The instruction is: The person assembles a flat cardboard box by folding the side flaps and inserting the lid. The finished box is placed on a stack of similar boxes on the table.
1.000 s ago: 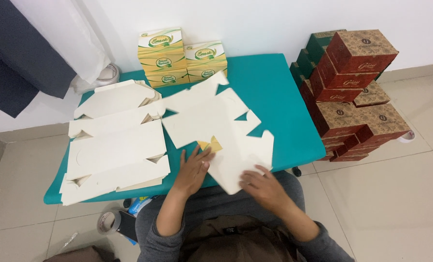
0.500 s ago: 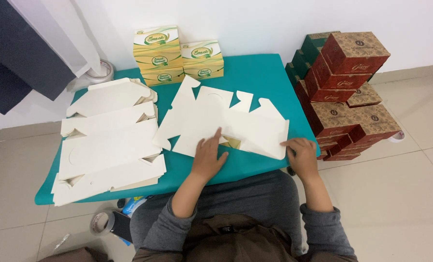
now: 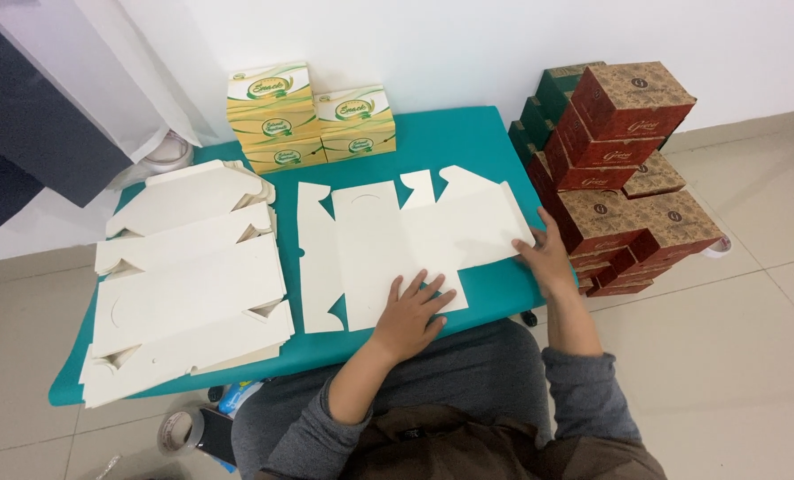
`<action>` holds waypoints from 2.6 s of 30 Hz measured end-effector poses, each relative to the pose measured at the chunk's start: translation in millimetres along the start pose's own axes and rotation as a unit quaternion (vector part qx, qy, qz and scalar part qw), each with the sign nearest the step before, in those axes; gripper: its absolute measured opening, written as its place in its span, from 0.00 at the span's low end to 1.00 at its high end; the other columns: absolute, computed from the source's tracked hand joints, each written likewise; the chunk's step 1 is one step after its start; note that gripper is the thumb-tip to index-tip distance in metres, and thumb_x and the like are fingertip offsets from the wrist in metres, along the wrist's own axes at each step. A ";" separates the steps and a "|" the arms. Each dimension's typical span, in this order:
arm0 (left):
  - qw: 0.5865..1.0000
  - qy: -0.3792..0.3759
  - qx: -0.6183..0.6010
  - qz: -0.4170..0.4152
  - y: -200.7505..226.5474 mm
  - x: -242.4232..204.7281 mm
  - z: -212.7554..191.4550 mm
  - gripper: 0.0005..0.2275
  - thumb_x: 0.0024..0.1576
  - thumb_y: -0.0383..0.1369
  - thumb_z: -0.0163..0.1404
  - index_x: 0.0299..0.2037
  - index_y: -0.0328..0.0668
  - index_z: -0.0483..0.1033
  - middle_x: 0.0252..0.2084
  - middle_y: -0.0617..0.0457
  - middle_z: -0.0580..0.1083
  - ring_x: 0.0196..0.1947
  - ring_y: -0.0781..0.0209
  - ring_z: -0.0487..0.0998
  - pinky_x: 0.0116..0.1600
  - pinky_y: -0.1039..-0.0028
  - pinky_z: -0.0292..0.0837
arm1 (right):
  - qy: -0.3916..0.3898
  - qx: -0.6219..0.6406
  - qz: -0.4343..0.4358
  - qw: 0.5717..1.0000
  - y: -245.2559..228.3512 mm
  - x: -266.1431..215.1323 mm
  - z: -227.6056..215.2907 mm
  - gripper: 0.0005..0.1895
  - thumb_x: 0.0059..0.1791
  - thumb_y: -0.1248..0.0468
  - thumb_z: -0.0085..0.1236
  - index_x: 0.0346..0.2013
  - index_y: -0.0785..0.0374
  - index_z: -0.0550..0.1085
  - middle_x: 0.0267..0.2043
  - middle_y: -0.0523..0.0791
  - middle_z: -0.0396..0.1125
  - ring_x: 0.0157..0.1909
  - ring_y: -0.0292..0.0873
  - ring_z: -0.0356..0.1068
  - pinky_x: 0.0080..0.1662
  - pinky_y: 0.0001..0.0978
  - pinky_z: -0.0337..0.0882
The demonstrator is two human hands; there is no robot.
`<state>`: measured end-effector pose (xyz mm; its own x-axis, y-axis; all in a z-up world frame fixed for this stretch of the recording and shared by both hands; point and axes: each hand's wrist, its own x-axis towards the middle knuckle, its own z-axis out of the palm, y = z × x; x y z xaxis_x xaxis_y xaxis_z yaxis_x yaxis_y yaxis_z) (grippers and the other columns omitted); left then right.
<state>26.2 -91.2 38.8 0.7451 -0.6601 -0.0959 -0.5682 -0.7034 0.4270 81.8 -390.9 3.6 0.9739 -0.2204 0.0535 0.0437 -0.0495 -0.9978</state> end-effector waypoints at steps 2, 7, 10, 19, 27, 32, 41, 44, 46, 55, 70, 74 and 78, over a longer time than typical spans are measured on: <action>1.000 0.000 -0.001 0.003 -1.1 1.0 -0.1 0.22 0.66 0.41 0.38 0.72 0.59 0.61 0.77 0.48 0.55 0.78 0.42 0.45 0.75 0.39 0.30 | 0.008 0.015 0.017 1.000 -11.0 -15.5 10.6 0.49 0.50 0.70 0.58 0.78 0.60 0.39 0.66 0.71 0.54 0.63 0.69 0.62 0.58 0.57 0.69; 1.000 -0.009 0.003 0.000 -0.3 3.9 3.9 0.22 0.66 0.41 0.37 0.72 0.59 0.60 0.77 0.48 0.54 0.78 0.43 0.44 0.75 0.40 0.30 | -0.034 0.010 0.022 0.999 2.0 -12.7 7.6 0.51 0.49 0.74 0.57 0.78 0.58 0.39 0.63 0.70 0.58 0.60 0.68 0.65 0.56 0.61 0.71; 1.000 -0.002 0.000 0.007 3.6 6.7 10.3 0.22 0.66 0.39 0.38 0.72 0.58 0.60 0.77 0.48 0.54 0.78 0.43 0.45 0.76 0.41 0.31 | -0.040 -0.055 -0.029 0.997 5.8 8.0 -9.4 0.48 0.48 0.80 0.52 0.78 0.57 0.43 0.60 0.71 0.61 0.57 0.71 0.66 0.53 0.62 0.73; 1.000 0.023 -0.004 -0.003 4.6 -0.8 12.9 0.27 0.64 0.46 0.42 0.73 0.53 0.58 0.76 0.44 0.55 0.77 0.39 0.46 0.74 0.39 0.31 | 0.004 -0.143 -0.116 0.983 -34.0 -24.8 29.0 0.32 0.51 0.72 0.53 0.70 0.69 0.61 0.61 0.64 0.65 0.63 0.65 0.65 0.57 0.58 0.70; 0.956 0.263 -0.122 -0.040 -25.2 10.8 57.4 0.31 0.60 0.37 0.46 0.71 0.35 0.47 0.67 0.35 0.54 0.72 0.32 0.51 0.74 0.44 0.47 | -0.247 -0.528 -0.237 0.777 -30.2 -56.5 89.6 0.29 0.53 0.66 0.48 0.71 0.52 0.63 0.72 0.50 0.58 0.74 0.55 0.53 0.69 0.55 0.54; 0.977 0.213 0.019 -0.021 -8.1 8.7 46.8 0.33 0.59 0.44 0.42 0.74 0.39 0.51 0.73 0.36 0.53 0.75 0.30 0.44 0.72 0.38 0.37 | -0.266 -0.518 -0.265 0.769 -23.4 -56.3 79.1 0.26 0.55 0.54 0.46 0.68 0.54 0.66 0.71 0.49 0.59 0.74 0.53 0.54 0.70 0.54 0.52; 0.992 0.080 0.084 -0.040 -3.7 4.9 37.1 0.31 0.63 0.50 0.33 0.76 0.51 0.51 0.77 0.43 0.51 0.77 0.38 0.43 0.72 0.38 0.32 | -0.301 -0.536 -0.216 0.758 -35.6 -29.0 18.3 0.30 0.57 0.47 0.38 0.74 0.46 0.57 0.77 0.42 0.51 0.77 0.53 0.46 0.72 0.62 0.43; 0.994 0.060 0.079 -0.047 -1.3 5.6 33.5 0.30 0.63 0.50 0.33 0.76 0.52 0.50 0.78 0.44 0.49 0.77 0.39 0.41 0.73 0.38 0.31 | -0.317 -0.547 -0.211 0.745 -34.6 -3.6 20.6 0.30 0.57 0.45 0.35 0.74 0.47 0.57 0.77 0.42 0.50 0.77 0.54 0.45 0.71 0.66 0.41; 0.994 0.051 0.081 -0.052 1.3 5.2 30.4 0.30 0.63 0.50 0.32 0.76 0.52 0.49 0.78 0.44 0.49 0.77 0.40 0.41 0.73 0.38 0.30 | -0.315 -0.551 -0.214 0.742 -28.1 19.9 26.1 0.31 0.57 0.44 0.35 0.74 0.47 0.56 0.78 0.43 0.49 0.78 0.55 0.44 0.71 0.69 0.40; 0.950 0.274 0.145 0.034 -16.7 8.5 61.6 0.29 0.62 0.50 0.41 0.72 0.47 0.61 0.74 0.48 0.60 0.74 0.42 0.55 0.71 0.41 0.45 | -0.333 -0.564 -0.159 0.739 -8.8 97.8 49.7 0.38 0.55 0.37 0.25 0.77 0.43 0.37 0.81 0.36 0.28 0.81 0.46 0.21 0.74 0.57 0.26; 0.992 0.096 0.071 -0.049 -0.3 0.7 38.1 0.31 0.63 0.50 0.34 0.76 0.50 0.50 0.77 0.42 0.51 0.77 0.38 0.44 0.73 0.38 0.34 | -0.248 -0.612 -0.204 0.723 1.8 -35.2 36.7 0.45 0.50 0.28 0.38 0.75 0.46 0.52 0.76 0.42 0.50 0.78 0.48 0.45 0.71 0.60 0.48; 0.959 0.282 0.004 -0.029 -2.3 -27.2 23.4 0.32 0.61 0.46 0.44 0.75 0.46 0.52 0.75 0.40 0.54 0.76 0.38 0.47 0.72 0.38 0.33 | -0.060 -0.625 -0.225 0.745 -3.7 -50.3 78.2 0.56 0.43 0.30 0.53 0.75 0.59 0.53 0.61 0.51 0.67 0.66 0.52 0.64 0.60 0.54 0.67; 0.911 0.392 0.057 -0.116 -34.8 -62.9 10.8 0.33 0.57 0.42 0.51 0.73 0.43 0.57 0.74 0.40 0.57 0.76 0.38 0.48 0.72 0.41 0.32 | -0.014 -0.554 -0.149 0.819 -10.2 -43.4 76.9 0.38 0.48 0.50 0.57 0.70 0.59 0.64 0.51 0.52 0.74 0.56 0.53 0.74 0.53 0.49 0.74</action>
<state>-4.7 -28.1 20.2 0.8446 -0.1296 0.5194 -0.3625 -0.8524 0.3768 56.3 -305.9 8.4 0.9622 -0.0170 0.2718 0.0658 -0.9540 -0.2926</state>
